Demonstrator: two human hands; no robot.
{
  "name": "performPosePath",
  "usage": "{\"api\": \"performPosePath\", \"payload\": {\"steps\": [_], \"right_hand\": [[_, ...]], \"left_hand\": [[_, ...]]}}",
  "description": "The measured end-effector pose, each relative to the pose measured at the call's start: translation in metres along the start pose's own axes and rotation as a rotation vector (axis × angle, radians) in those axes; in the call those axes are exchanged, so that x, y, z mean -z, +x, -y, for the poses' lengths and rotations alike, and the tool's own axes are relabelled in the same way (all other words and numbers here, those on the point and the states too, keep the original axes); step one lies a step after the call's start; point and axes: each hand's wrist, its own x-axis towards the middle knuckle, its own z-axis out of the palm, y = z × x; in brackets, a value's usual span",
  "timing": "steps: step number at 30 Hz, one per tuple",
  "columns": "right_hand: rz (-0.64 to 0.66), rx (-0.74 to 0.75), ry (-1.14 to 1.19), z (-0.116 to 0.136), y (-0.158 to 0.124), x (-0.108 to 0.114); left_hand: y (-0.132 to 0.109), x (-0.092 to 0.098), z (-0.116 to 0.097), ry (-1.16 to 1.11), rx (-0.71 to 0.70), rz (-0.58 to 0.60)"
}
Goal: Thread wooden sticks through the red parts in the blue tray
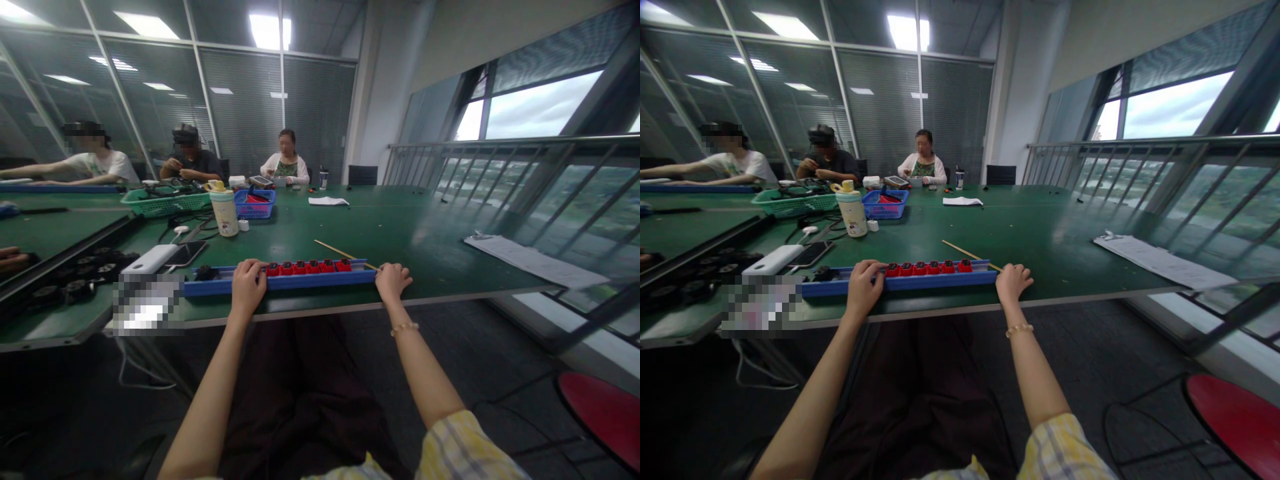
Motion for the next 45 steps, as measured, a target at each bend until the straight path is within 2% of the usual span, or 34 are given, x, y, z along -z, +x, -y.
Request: {"api": "performPosePath", "payload": {"steps": [14,22,33,45], "right_hand": [[0.048,0.052,-0.066,0.0048,-0.0029,0.0034],[0.047,0.083,-0.057,0.0015,0.0003,-0.0024],[0.048,0.026,-0.096,0.0001,0.0027,-0.0035],[0.044,-0.023,0.053,0.0000,0.0050,0.0026]], "left_hand": [[-0.0002,0.0003,0.0002,-0.001,-0.001,0.005],[0.0001,0.0010,-0.0005,0.007,0.001,0.007],[0.0007,0.0021,-0.0026,-0.008,0.000,0.008],[0.0006,-0.0012,0.0010,0.008,-0.014,-0.004]]}}
